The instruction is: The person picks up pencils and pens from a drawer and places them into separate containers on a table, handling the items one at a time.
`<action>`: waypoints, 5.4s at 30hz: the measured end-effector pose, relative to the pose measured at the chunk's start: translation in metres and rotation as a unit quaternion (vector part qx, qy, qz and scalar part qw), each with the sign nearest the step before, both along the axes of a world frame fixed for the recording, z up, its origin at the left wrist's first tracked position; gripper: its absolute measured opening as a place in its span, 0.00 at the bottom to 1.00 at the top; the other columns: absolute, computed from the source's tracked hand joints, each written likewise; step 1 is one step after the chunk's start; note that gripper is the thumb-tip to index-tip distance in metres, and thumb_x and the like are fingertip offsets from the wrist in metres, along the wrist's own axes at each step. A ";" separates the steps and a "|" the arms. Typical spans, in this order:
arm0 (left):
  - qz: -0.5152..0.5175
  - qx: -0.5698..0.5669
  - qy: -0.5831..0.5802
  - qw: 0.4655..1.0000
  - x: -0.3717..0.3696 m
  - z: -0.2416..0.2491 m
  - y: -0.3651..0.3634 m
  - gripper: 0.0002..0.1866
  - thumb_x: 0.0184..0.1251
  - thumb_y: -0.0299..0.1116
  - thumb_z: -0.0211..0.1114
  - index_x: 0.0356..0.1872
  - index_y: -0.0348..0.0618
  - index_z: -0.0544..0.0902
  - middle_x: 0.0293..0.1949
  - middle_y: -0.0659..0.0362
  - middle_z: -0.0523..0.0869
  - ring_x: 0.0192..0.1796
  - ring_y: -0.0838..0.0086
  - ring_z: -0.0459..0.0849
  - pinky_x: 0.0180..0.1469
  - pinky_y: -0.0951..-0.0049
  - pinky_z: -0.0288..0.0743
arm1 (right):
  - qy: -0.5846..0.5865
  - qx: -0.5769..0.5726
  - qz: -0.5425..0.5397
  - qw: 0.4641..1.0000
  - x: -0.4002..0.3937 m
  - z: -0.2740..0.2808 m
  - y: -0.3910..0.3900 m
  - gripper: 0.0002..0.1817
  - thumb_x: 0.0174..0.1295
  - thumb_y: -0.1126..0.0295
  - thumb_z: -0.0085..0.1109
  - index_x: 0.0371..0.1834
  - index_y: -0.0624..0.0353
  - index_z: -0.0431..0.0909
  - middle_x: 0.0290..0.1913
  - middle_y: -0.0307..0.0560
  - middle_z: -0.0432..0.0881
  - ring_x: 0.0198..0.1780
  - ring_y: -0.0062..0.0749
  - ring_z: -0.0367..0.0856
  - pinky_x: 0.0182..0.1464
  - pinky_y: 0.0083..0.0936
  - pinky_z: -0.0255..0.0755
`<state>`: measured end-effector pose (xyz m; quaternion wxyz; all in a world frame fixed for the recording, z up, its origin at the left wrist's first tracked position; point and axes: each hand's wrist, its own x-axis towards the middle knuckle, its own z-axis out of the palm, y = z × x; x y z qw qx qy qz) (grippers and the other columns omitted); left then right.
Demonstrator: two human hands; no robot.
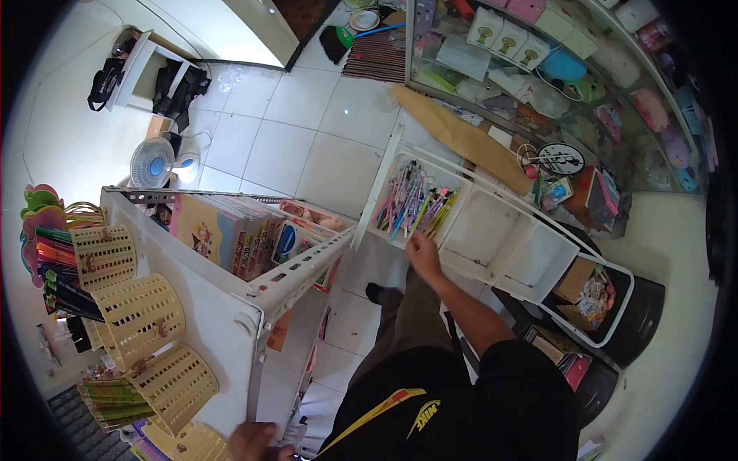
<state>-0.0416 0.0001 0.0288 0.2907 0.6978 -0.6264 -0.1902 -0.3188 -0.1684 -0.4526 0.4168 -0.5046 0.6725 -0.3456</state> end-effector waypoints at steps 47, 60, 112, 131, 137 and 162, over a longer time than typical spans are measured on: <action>-0.036 0.313 0.146 0.938 -0.076 -0.232 -0.012 0.12 0.78 0.33 0.56 0.40 0.37 0.85 0.25 0.47 0.84 0.27 0.54 0.84 0.33 0.61 0.74 | 0.492 0.105 0.339 0.795 -0.113 -0.053 -0.109 0.12 0.56 0.72 0.63 0.44 0.55 0.86 0.54 0.46 0.81 0.63 0.40 0.70 0.61 0.55 0.61; -0.049 0.303 0.150 0.940 -0.081 -0.226 -0.017 0.13 0.78 0.34 0.56 0.41 0.37 0.85 0.24 0.47 0.82 0.26 0.54 0.84 0.31 0.61 0.73 | 0.461 0.006 0.348 0.816 -0.133 -0.025 -0.112 0.08 0.54 0.76 0.60 0.35 0.57 0.87 0.46 0.45 0.85 0.57 0.43 0.76 0.55 0.46 0.67; -0.021 -0.217 0.463 0.859 0.014 -0.001 -0.008 0.09 0.78 0.28 0.55 0.47 0.32 0.80 0.40 0.58 0.79 0.38 0.78 0.75 0.44 0.76 0.70 | -0.203 -0.428 0.467 0.747 0.168 0.527 0.014 0.22 0.60 0.78 0.69 0.59 0.62 0.78 0.44 0.48 0.84 0.38 0.30 0.81 0.41 0.25 0.74; 0.125 -0.244 0.116 0.955 0.027 -0.013 -0.054 0.46 0.67 0.30 0.68 0.77 0.29 0.47 0.75 0.39 0.59 0.76 0.51 0.62 0.74 0.56 0.60 | -0.090 -0.535 0.413 0.732 0.192 0.560 -0.043 0.20 0.62 0.80 0.65 0.58 0.66 0.78 0.47 0.54 0.81 0.44 0.34 0.83 0.49 0.27 0.77; 0.099 -0.221 0.094 0.966 0.029 -0.014 -0.052 0.47 0.68 0.32 0.68 0.77 0.26 0.46 0.72 0.36 0.63 0.75 0.50 0.65 0.76 0.60 0.58 | -0.026 -0.560 0.408 0.720 0.201 0.543 -0.030 0.23 0.57 0.79 0.69 0.58 0.63 0.79 0.52 0.51 0.79 0.48 0.34 0.80 0.49 0.28 0.74; 0.222 -0.299 0.003 0.928 0.020 -0.012 -0.043 0.29 0.70 0.24 0.61 0.72 0.34 0.64 0.68 0.48 0.70 0.61 0.64 0.74 0.58 0.67 0.70 | 0.008 -0.371 0.222 0.902 0.006 0.394 -0.058 0.11 0.61 0.67 0.68 0.44 0.57 0.85 0.45 0.47 0.87 0.43 0.38 0.85 0.46 0.34 0.78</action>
